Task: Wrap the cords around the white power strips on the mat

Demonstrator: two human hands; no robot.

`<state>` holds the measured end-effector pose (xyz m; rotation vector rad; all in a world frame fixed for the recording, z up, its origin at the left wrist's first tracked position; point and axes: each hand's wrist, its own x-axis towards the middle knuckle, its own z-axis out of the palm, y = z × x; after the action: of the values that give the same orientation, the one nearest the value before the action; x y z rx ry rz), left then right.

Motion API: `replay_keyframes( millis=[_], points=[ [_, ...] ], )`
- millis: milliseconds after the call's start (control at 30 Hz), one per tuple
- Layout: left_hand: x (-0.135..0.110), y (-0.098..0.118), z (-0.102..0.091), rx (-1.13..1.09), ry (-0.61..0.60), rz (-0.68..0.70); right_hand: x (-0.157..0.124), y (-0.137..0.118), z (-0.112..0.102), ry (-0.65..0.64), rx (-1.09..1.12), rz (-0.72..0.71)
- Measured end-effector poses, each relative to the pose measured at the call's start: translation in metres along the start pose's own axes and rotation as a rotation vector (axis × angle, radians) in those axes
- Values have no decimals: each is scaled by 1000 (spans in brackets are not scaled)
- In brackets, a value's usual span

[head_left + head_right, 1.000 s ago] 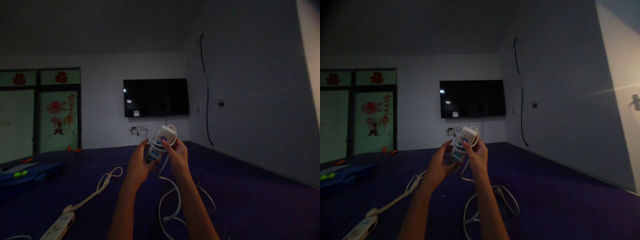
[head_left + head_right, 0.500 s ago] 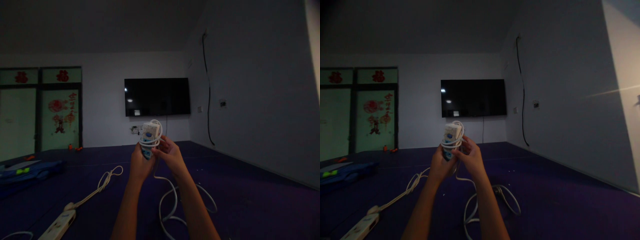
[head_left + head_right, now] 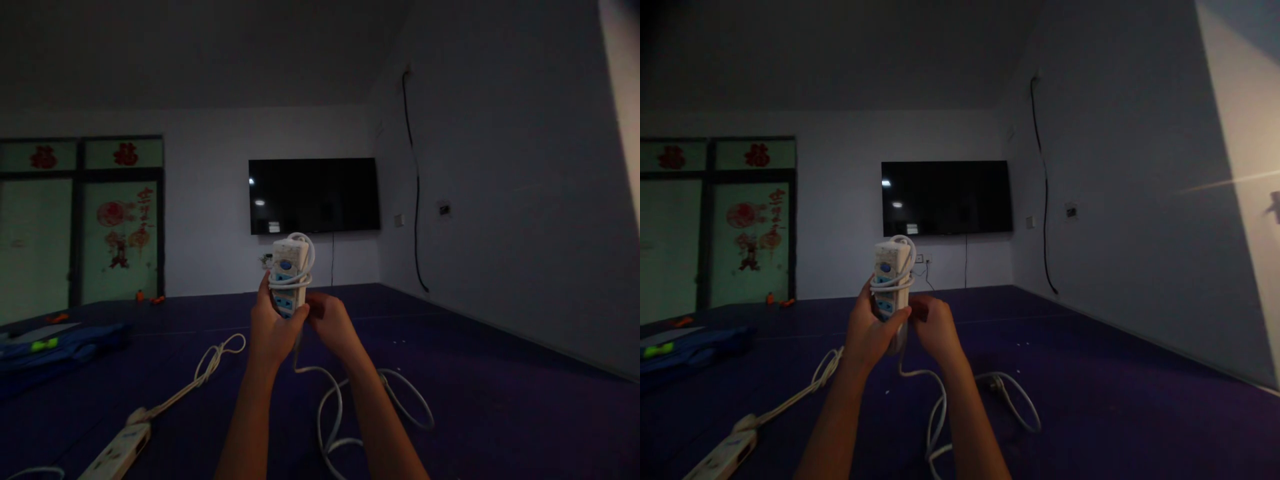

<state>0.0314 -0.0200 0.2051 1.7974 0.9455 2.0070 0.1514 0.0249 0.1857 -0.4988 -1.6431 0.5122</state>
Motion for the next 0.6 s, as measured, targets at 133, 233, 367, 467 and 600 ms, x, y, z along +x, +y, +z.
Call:
replay_keyframes(
  millis=[133, 233, 367, 467, 600],
  points=[
    [1, -3, 1, -119, -4, -13, -1, 6, 7, -80, 4, 21],
    [3, -6, -1, -130, 31, -14, -3, 11, 9, -154, 113, 107],
    [6, -9, -6, -77, 58, -37, -3, 12, -1, -150, 94, 177],
    [7, -9, -7, 8, 68, -23, -1, 1, -12, 20, 56, 170],
    [5, -9, -5, 111, -32, 53, 0, -27, -15, 276, 130, 61]
  ],
)
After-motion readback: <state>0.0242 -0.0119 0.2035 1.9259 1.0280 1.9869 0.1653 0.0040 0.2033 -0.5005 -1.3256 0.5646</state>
